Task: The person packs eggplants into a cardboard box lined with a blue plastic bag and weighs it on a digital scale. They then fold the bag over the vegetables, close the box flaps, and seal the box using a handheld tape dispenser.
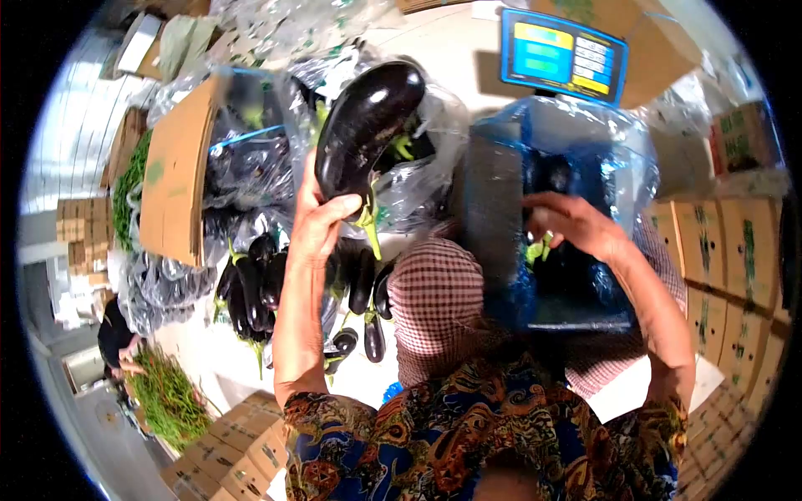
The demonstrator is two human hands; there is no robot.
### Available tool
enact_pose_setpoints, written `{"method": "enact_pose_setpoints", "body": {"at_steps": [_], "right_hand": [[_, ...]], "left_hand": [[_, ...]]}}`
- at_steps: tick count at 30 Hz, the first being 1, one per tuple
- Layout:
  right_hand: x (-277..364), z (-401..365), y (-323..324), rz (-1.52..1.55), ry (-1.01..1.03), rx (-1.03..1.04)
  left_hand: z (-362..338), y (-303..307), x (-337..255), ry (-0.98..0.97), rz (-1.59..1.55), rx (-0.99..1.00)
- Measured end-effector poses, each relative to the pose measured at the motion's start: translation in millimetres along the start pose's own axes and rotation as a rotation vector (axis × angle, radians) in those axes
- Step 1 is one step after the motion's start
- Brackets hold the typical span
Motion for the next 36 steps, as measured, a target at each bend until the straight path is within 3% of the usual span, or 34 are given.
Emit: {"method": "enact_pose_setpoints", "body": {"at_steps": [3, 4, 7, 9, 13, 15, 17, 19, 21, 26, 29, 30, 32, 34, 36], "right_hand": [[35, 0, -8, 0.558, 0.114, 0.025], [52, -5, -10, 0.650, 0.207, 0.043], [73, -11, -4, 0.877, 0.405, 0.060], [56, -14, 13, 0.834, 0.451, -0.028], [49, -40, 22, 0.775, 0.585, -0.075], [44, -53, 26, 0.764, 0.653, -0.027], [35, -68, 29, 0.785, 0.722, -0.012], [24, -83, 32, 0.807, 0.732, -0.032], [17, -95, 33, 0.772, 0.741, -0.040], [-16, -123, 26, 0.631, 0.587, -0.159], [-33, -132, 23, -0.194, 0.123, -0.263], [-41, -134, 20, -0.367, 0.119, -0.333], [-57, -137, 11, -0.664, -0.137, -0.398], [-77, -136, 6, -0.873, -0.387, -0.226], [-77, -137, 5, -0.978, -0.445, -0.219]], "left_hand": [[11, -55, -47, -0.169, 0.458, 0.181], [14, -74, -61, -0.221, 0.822, 0.204], [20, -137, -72, -0.607, 1.268, 0.357], [24, -158, -80, -0.824, 1.349, 0.339], [40, -169, -80, -0.787, 1.323, 0.185], [55, -170, -75, -0.596, 1.108, 0.288], [55, -187, -75, -0.595, 1.119, 0.351], [45, -219, -87, -0.821, 1.346, 0.416], [47, -235, -77, -0.741, 1.335, 0.645], [53, -260, -27, -0.523, 1.271, 0.908], [48, -267, -2, -0.535, 1.310, 1.002], [46, -269, 1, -0.537, 1.382, 1.029], [43, -276, 6, -0.622, 1.480, 1.140], [41, -279, 15, -0.669, 1.522, 1.208], [49, -285, 31, -0.600, 1.497, 1.325]]}}
Point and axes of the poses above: each hand's wrist, its own z-axis towards the middle knuckle, its own y-axis out of the back of the hand, x = y × z, the point moved 7 cm from there along z, towards the middle knuckle, and after that the axes turned 10 degrees about x, right-handed, at the moved point
